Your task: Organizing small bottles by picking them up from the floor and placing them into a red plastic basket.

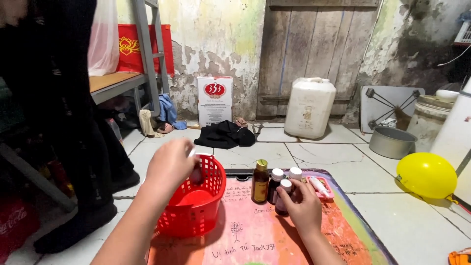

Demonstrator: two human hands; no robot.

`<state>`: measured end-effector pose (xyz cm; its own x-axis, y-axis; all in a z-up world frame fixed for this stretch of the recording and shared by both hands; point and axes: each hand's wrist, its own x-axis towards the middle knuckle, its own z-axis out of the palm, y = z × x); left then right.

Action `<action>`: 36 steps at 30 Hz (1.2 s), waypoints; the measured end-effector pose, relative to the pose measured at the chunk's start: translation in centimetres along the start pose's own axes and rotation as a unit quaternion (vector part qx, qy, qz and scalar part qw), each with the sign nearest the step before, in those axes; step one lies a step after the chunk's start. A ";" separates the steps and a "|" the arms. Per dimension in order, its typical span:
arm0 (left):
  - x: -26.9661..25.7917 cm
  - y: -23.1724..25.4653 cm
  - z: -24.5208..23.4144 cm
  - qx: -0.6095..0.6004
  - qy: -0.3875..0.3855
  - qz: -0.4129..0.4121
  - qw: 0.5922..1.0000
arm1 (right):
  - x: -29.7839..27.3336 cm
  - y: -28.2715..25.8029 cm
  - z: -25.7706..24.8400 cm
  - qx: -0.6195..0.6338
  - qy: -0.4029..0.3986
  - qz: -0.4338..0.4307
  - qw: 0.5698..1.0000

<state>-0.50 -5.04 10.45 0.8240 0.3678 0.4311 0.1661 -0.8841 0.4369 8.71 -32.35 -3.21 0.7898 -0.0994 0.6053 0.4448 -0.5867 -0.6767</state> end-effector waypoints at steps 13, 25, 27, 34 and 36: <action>-0.3 -4.9 6.3 0.026 -0.101 -0.106 0.989 | 2.0 -7.2 -0.3 0.117 0.078 -0.199 0.970; -1.3 -3.2 3.4 -0.016 -0.181 -0.105 0.978 | 4.3 -15.4 16.0 -0.112 -0.344 -0.175 0.916; -1.6 -3.0 3.3 -0.034 -0.189 -0.118 0.974 | 4.6 -14.8 18.0 -0.128 -0.389 -0.121 0.904; -1.8 -3.9 3.9 -0.015 -0.168 -0.092 0.981 | 4.1 -14.8 12.5 -0.034 -0.360 -0.163 0.918; -2.0 -3.2 3.3 0.003 -0.158 -0.052 0.986 | 4.1 -12.1 10.0 0.102 -0.201 -0.234 0.946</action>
<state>-0.95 -3.91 5.61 0.9295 0.3500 0.1161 0.2617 -0.8480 0.4609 10.81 -17.61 3.23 0.5649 0.4698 0.6784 0.8252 -0.3191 -0.4661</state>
